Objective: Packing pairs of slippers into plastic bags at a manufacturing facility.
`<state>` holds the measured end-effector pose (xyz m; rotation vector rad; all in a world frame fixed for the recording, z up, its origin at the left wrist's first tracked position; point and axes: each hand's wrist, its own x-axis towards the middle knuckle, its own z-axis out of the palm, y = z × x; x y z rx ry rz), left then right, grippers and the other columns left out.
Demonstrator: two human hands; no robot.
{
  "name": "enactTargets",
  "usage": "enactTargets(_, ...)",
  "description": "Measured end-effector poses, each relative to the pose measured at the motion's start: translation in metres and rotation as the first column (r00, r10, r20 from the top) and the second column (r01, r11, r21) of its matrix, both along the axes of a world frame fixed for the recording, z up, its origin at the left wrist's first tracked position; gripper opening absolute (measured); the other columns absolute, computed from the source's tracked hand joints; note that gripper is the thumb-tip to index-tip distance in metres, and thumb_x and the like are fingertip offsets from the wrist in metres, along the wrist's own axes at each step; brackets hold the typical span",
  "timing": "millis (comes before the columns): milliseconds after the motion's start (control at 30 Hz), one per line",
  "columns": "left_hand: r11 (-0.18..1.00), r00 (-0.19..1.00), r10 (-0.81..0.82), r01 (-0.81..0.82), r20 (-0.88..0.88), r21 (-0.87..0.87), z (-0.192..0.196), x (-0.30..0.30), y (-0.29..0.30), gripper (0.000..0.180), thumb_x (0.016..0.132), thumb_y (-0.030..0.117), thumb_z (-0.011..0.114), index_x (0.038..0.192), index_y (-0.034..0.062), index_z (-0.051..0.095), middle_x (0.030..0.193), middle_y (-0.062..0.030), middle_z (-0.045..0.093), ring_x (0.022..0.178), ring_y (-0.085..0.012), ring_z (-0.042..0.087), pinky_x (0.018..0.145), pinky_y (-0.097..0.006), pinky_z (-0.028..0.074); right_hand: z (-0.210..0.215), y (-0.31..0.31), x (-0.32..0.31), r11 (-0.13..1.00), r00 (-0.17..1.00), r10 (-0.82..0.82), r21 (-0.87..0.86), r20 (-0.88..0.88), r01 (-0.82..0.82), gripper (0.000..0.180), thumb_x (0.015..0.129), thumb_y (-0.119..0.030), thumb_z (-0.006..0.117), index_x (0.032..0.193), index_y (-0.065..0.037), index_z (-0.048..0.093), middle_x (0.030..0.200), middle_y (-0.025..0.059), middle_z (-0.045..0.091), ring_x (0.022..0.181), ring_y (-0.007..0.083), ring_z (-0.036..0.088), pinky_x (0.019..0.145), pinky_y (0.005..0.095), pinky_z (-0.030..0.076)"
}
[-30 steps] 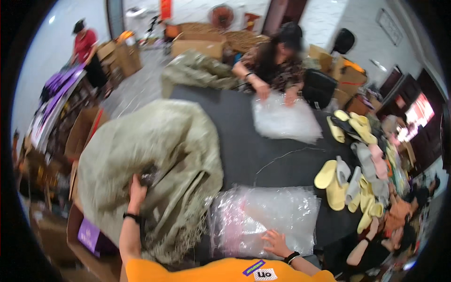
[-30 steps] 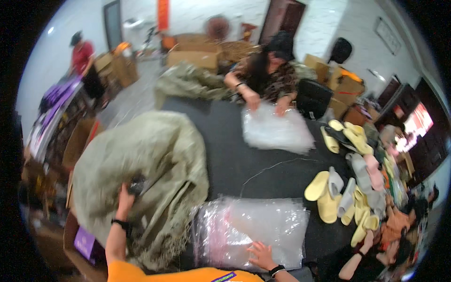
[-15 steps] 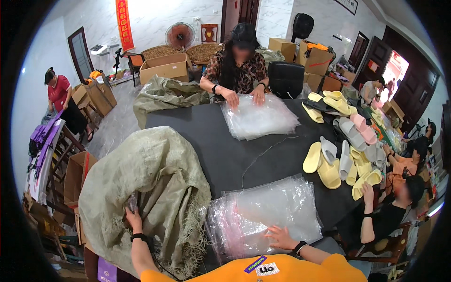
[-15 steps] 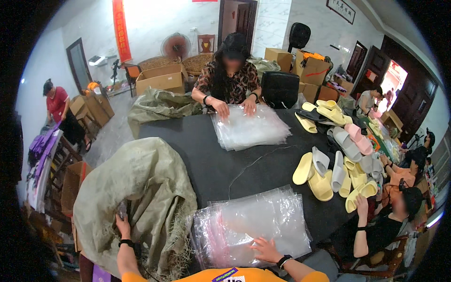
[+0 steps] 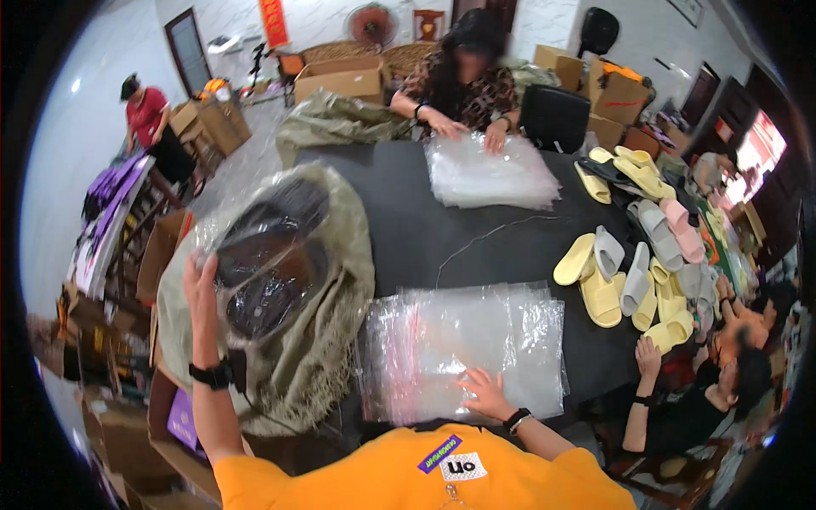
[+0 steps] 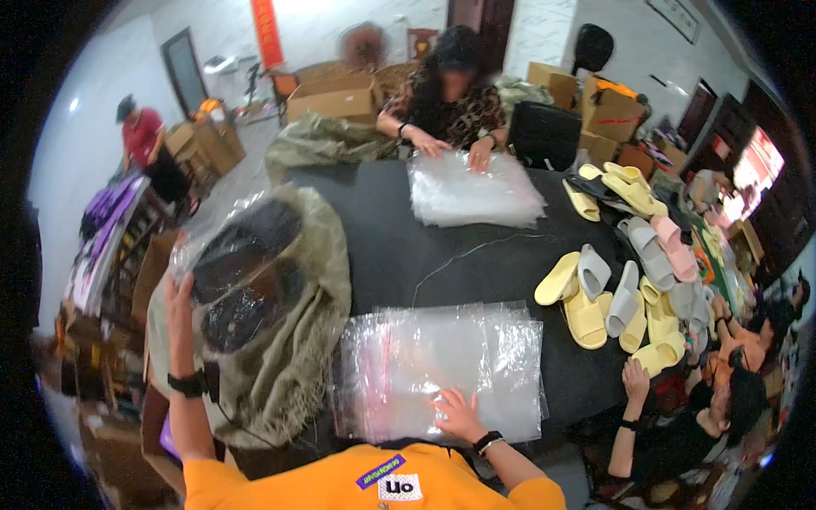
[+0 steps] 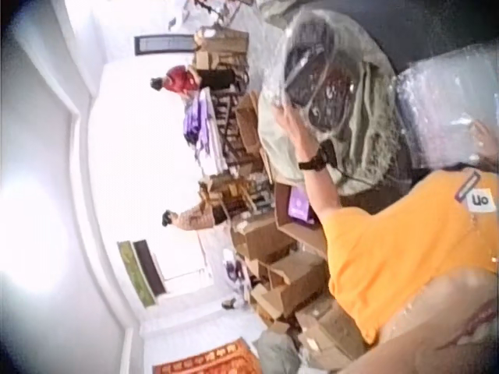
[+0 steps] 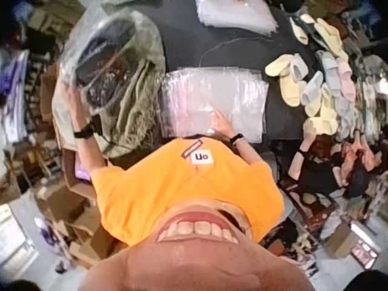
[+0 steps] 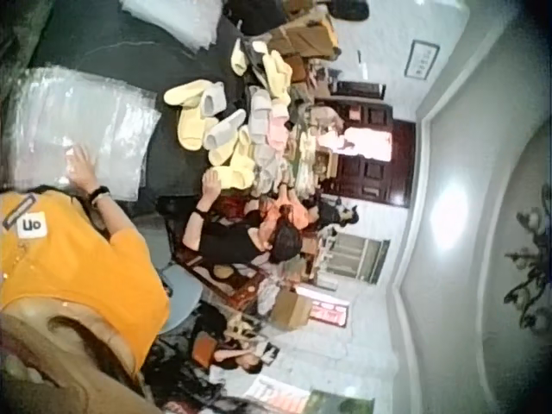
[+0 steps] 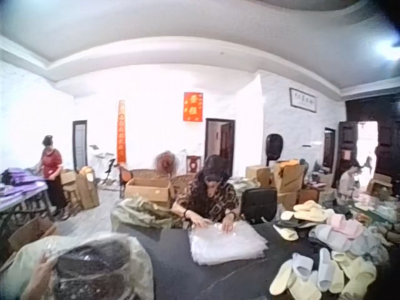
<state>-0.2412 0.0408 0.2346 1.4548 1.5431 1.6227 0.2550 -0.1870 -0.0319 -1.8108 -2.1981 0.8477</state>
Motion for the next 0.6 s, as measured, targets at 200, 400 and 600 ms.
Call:
enactTargets(200, 0.990, 0.841, -0.014, 0.089, 0.540, -0.112, -0.018, 0.066, -0.050, 0.032, 0.089, 0.022, 0.053, 0.113, 0.0007, 0.055, 0.104, -0.0088, 0.060, 0.096, -0.0153, 0.054, 0.086, -0.029, 0.041, 0.040, 0.011, -0.005, 0.993, 0.992, 0.070, -0.106, 0.105, -0.059, 0.057, 0.069, -0.033, 0.069, 0.123, -0.024, 0.050, 0.137, 0.0085, 0.034, 0.131, 0.0286, 0.024, 0.099, 0.0649, 0.010)
enactTargets(400, 0.904, 0.454, -0.078, 0.407, 0.888, -0.129, -0.060, 0.194, -0.129, 0.043, 0.089, 0.023, 0.053, 0.123, -0.0022, 0.042, 0.108, -0.0087, 0.057, 0.098, -0.0203, 0.055, 0.088, -0.032, 0.042, 0.131, 0.043, -0.029, 0.936, 0.088, -0.257, -0.270, -0.962, -0.224, 0.072, 0.082, -0.048, 0.057, 0.139, -0.016, 0.026, 0.139, 0.0103, 0.033, 0.125, 0.0232, 0.036, 0.102, 0.0387, 0.030)
enactTargets(600, 0.800, 0.713, -0.190, 0.511, 0.675, -0.315, -0.127, 0.253, -0.166, 0.051, 0.084, 0.024, 0.062, 0.122, -0.0001, 0.038, 0.086, -0.0038, 0.058, 0.071, -0.0120, 0.055, 0.066, -0.025, 0.041, 0.143, 0.063, -0.019, 0.901, -0.190, -0.434, -0.424, -0.881, -0.091, 0.048, 0.085, -0.024, 0.056, 0.127, -0.006, 0.039, 0.118, 0.0080, 0.054, 0.106, 0.0200, 0.054, 0.090, 0.0352, 0.045)
